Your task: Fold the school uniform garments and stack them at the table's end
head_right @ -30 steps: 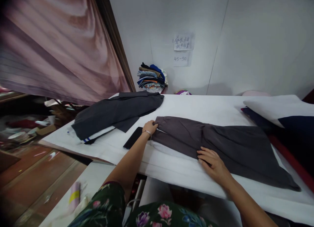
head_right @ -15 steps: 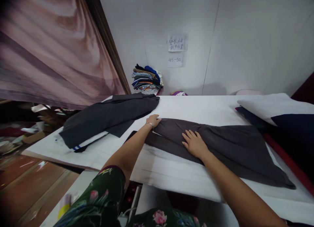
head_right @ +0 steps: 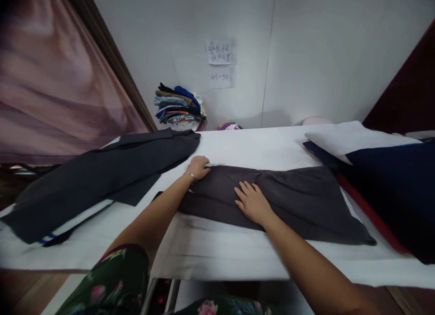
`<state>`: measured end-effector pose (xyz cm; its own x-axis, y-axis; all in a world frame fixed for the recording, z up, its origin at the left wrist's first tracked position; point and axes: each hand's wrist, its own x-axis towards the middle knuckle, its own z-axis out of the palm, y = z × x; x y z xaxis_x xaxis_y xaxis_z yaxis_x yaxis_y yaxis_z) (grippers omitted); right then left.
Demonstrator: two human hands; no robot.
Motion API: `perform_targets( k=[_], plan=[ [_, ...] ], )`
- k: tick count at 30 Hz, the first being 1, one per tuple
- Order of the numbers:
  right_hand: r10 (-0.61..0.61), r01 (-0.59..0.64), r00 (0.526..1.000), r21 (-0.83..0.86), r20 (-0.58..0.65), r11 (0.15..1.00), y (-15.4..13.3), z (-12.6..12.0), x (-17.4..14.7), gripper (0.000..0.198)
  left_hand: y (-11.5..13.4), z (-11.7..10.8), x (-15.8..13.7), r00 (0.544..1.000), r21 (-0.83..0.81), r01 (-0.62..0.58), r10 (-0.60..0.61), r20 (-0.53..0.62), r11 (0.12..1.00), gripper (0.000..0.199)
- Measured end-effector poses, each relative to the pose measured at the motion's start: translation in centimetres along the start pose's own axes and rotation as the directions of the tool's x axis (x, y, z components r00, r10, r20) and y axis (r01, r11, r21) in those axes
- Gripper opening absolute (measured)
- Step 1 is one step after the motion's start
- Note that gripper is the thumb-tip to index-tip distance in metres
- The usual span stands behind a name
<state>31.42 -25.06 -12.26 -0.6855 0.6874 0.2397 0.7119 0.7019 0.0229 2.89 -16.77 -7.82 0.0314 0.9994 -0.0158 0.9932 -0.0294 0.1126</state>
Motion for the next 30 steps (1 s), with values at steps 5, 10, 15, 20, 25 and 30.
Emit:
perform_targets(
  k=[5, 10, 15, 20, 25, 30],
  plan=[
    [0.007, -0.008, 1.000, 0.043, 0.023, 0.999, -0.1, -0.2, 0.1, 0.049, -0.7, -0.2, 0.8, 0.991, 0.043, 0.085, -0.089, 0.104, 0.995, 0.035],
    [0.018, -0.019, 0.999, 0.067, 0.027, 0.998, -0.2, -0.5, 0.2, 0.049, 2.0, -1.0, 2.1, 0.986, 0.108, 0.099, -0.113, 0.125, 0.989, 0.043],
    [0.027, -0.030, 0.999, 0.120, 0.022, 0.992, -0.2, -0.7, 0.4, 0.049, 7.3, 0.4, -0.1, 0.984, 0.081, -0.164, 0.169, -0.059, 0.983, 0.042],
    [0.019, 0.001, 0.998, 0.298, -0.064, 0.955, -0.3, -1.6, 0.1, 0.034, 8.8, 3.7, -1.3, 0.973, 0.018, -0.212, 0.210, 0.091, 0.977, 0.053],
    [0.135, 0.003, 0.938, 0.397, -0.320, 0.918, 1.9, -4.3, -0.5, 0.029, 8.0, 4.5, -0.6, 0.971, 0.027, -0.213, 0.208, 0.114, 0.977, 0.057],
    [0.444, -0.393, 0.857, 0.224, -0.261, 0.892, 9.1, -6.7, -1.7, 0.043, 8.0, 4.4, -0.5, 0.972, 0.043, -0.227, 0.224, 0.076, 0.973, 0.058]
  ],
)
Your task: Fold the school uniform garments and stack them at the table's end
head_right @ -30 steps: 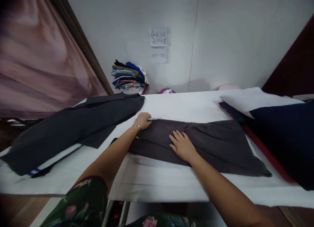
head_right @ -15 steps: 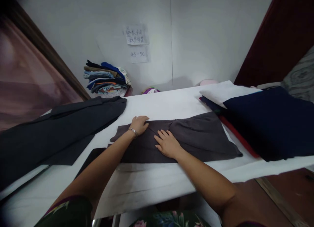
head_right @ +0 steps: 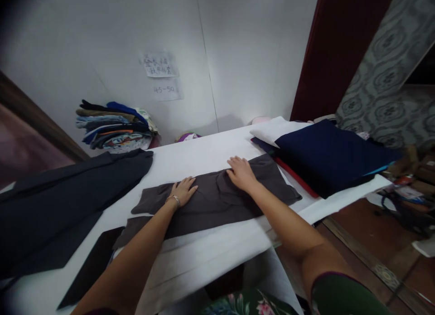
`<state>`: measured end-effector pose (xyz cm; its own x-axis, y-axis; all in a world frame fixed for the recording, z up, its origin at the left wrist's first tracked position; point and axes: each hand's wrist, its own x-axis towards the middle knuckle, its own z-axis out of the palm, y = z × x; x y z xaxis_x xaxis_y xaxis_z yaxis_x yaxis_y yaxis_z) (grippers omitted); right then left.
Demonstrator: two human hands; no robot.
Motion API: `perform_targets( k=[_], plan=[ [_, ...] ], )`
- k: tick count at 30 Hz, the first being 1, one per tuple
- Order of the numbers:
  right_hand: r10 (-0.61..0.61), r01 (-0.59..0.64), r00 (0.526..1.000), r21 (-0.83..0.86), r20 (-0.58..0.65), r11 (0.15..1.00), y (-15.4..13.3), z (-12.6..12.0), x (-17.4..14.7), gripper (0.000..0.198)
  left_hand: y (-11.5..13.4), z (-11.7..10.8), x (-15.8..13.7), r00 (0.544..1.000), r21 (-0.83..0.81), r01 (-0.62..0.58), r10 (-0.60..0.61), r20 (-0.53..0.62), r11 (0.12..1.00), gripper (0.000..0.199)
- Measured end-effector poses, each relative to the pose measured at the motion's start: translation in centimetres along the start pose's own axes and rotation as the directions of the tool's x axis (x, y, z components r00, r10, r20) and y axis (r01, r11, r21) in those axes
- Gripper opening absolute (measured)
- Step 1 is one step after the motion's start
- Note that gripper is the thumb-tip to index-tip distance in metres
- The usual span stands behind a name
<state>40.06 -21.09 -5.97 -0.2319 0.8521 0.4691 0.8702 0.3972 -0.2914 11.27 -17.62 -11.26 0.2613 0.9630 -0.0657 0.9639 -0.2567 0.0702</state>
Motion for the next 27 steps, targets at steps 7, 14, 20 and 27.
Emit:
perform_targets(
  k=[7, 14, 20, 27],
  plan=[
    [0.354, -0.275, 0.866, -0.255, 0.354, 0.927, 7.2, 2.2, -0.5, 0.058, 0.2, -0.3, -0.2, 1.000, -0.013, 0.012, -0.012, 0.004, 1.000, 0.059],
    [0.313, -0.249, 0.896, -0.227, 0.316, 0.941, 7.5, 3.0, -1.6, 0.056, -0.1, 0.0, 0.0, 1.000, -0.008, 0.000, 0.000, -0.016, 1.000, 0.058],
    [0.121, -0.140, 0.958, 0.053, 0.261, 0.989, 4.7, 2.4, -1.7, 0.060, -0.1, 0.0, 0.0, 1.000, -0.019, 0.000, -0.001, -0.027, 1.000, 0.057],
    [-0.006, -0.027, 0.941, 0.092, 0.338, 0.995, 1.8, 3.9, -1.9, 0.050, 0.2, -0.4, -0.1, 1.000, -0.030, 0.013, -0.013, -0.001, 0.999, 0.058]
  ],
)
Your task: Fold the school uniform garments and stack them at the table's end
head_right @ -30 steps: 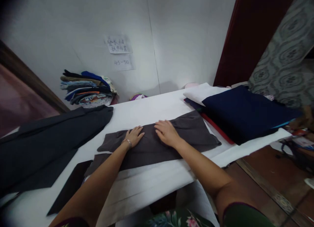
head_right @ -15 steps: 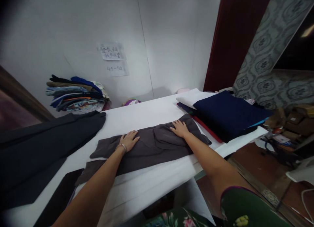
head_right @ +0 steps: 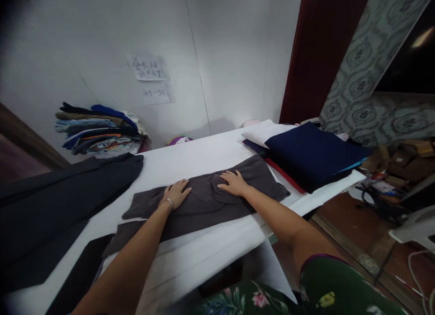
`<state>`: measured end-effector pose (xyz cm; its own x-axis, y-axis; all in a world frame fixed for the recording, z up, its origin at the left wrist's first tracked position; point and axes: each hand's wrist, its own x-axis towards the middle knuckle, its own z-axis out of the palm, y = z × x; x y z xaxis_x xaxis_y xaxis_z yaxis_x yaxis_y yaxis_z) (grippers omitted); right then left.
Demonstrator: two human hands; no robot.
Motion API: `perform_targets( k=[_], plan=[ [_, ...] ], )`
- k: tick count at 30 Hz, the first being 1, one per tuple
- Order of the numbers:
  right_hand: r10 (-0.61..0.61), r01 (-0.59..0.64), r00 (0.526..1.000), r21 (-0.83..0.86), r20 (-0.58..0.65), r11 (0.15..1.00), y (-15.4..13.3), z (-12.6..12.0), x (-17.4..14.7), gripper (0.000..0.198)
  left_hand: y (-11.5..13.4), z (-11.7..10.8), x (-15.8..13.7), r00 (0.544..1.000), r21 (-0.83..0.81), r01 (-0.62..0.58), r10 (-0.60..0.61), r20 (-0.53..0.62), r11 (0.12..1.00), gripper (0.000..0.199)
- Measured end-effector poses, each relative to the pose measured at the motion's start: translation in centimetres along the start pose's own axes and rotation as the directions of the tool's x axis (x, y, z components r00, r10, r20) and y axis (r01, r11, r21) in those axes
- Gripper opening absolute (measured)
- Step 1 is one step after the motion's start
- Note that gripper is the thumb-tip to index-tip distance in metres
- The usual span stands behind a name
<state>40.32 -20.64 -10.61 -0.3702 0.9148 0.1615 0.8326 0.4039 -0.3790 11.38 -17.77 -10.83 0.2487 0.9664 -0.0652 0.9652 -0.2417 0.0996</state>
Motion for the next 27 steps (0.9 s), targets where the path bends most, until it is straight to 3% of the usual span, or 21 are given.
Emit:
perform_targets(
  k=[4, 9, 14, 18, 22, 25, 27],
  plan=[
    [0.017, -0.010, 0.994, 0.072, -0.104, 0.997, 0.4, 0.1, 0.7, 0.029, -0.1, 0.0, 0.1, 1.000, 0.016, -0.003, 0.003, -0.006, 1.000, 0.058],
    [0.035, -0.011, 0.985, 0.136, -0.169, 0.991, 0.4, -0.2, 1.1, 0.034, -0.1, 0.1, 0.3, 1.000, 0.030, -0.002, 0.002, -0.005, 1.000, 0.058],
    [-0.088, 0.092, 0.996, 0.153, -0.031, 0.984, -0.4, 0.7, 0.4, 0.033, 0.0, 0.0, 0.3, 1.000, 0.047, -0.002, 0.003, -0.017, 0.999, 0.056],
    [-0.100, 0.100, 0.995, 0.097, 0.000, 0.990, -1.3, 0.8, -0.1, 0.035, -0.1, 0.1, 0.3, 1.000, 0.050, 0.000, 0.001, -0.017, 0.999, 0.055],
    [-0.080, 0.080, 0.997, 0.093, -0.002, 0.992, -1.8, -0.9, -0.3, 0.043, -0.3, 0.3, 0.5, 1.000, 0.034, 0.002, -0.001, -0.021, 0.999, 0.056],
    [-0.029, 0.029, 0.993, -0.005, -0.112, 1.000, -1.0, -3.0, 0.1, 0.054, -0.3, 0.4, 0.5, 1.000, 0.032, 0.007, -0.007, -0.016, 0.999, 0.056],
    [0.060, -0.079, 0.981, -0.098, -0.182, 0.992, 0.4, -4.0, 0.7, 0.059, -0.3, 0.4, 0.4, 1.000, 0.034, 0.005, -0.005, -0.016, 0.999, 0.056]
  ],
)
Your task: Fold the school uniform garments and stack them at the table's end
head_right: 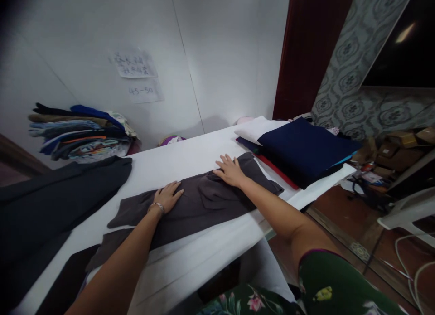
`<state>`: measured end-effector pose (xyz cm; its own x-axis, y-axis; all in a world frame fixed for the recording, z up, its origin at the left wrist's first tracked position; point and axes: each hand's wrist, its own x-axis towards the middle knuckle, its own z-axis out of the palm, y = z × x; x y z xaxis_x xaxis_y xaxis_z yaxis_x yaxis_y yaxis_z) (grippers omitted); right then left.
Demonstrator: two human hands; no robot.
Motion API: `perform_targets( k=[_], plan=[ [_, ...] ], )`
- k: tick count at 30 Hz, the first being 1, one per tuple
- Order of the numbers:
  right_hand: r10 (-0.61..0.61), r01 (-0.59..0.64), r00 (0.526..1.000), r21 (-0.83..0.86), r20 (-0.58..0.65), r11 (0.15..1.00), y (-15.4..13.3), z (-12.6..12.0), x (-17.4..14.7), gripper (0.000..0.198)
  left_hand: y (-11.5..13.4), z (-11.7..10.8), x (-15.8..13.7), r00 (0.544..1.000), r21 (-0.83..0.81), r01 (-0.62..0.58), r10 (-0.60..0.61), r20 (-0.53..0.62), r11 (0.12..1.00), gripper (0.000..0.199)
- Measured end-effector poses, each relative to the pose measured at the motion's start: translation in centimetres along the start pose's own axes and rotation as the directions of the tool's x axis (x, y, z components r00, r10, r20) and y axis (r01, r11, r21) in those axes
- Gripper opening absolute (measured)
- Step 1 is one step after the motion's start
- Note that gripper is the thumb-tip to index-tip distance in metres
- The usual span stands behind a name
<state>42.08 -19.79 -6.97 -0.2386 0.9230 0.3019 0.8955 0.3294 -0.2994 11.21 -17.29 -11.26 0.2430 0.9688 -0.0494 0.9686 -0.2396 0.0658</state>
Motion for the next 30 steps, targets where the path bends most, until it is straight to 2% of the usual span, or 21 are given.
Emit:
perform_targets(
  k=[2, 4, 6, 9, 13, 18, 21, 26, 28, 30],
  plan=[
    [0.126, -0.125, 0.992, -0.085, -0.002, 0.988, 1.7, 0.0, 0.7, 0.064, 0.0, 0.0, 0.0, 1.000, 0.000, -0.002, 0.002, -0.008, 1.000, 0.055],
    [0.235, -0.224, 0.969, -0.137, 0.072, 0.965, 3.2, 0.8, 1.0, 0.066, 0.0, 0.0, -0.1, 1.000, 0.002, -0.003, 0.003, -0.015, 1.000, 0.055],
    [0.288, -0.260, 0.943, -0.169, 0.168, 0.951, 4.1, 2.0, 1.0, 0.065, 0.0, 0.0, -0.1, 1.000, 0.002, -0.003, 0.003, -0.015, 1.000, 0.055],
    [0.287, -0.251, 0.933, -0.181, 0.216, 0.951, 4.7, 3.2, 1.0, 0.065, 0.1, -0.1, -0.2, 1.000, 0.000, 0.009, -0.009, -0.004, 1.000, 0.055],
    [0.267, -0.236, 0.924, -0.141, 0.275, 0.962, 5.5, 1.9, 1.4, 0.067, 0.2, -0.3, -0.2, 1.000, -0.007, 0.018, -0.018, -0.005, 1.000, 0.055],
    [0.304, -0.268, 0.943, -0.231, 0.136, 0.935, 8.2, 0.4, 1.0, 0.068, 0.4, -0.4, -0.2, 1.000, -0.017, 0.012, -0.012, -0.010, 1.000, 0.055],
    [0.350, -0.305, 0.927, -0.275, 0.131, 0.912, 9.2, 1.4, 0.0, 0.068, 0.3, -0.3, -0.2, 1.000, -0.027, 0.015, -0.015, -0.003, 1.000, 0.056],
    [0.351, -0.309, 0.929, -0.277, 0.118, 0.910, 9.6, 2.7, -0.5, 0.067, -0.2, -0.3, -0.2, 1.000, -0.052, 0.019, -0.020, -0.016, 0.998, 0.054],
    [0.357, -0.313, 0.926, -0.278, 0.124, 0.908, 9.5, 2.7, -0.4, 0.066, 0.9, -1.2, -0.4, 0.997, -0.078, 0.058, -0.062, -0.048, 0.995, 0.051],
    [0.365, -0.317, 0.921, -0.282, 0.135, 0.905, 9.5, 2.6, -0.3, 0.067, 3.3, -2.6, -0.7, 0.988, -0.108, 0.043, -0.059, -0.144, 0.993, 0.049]
  ],
)
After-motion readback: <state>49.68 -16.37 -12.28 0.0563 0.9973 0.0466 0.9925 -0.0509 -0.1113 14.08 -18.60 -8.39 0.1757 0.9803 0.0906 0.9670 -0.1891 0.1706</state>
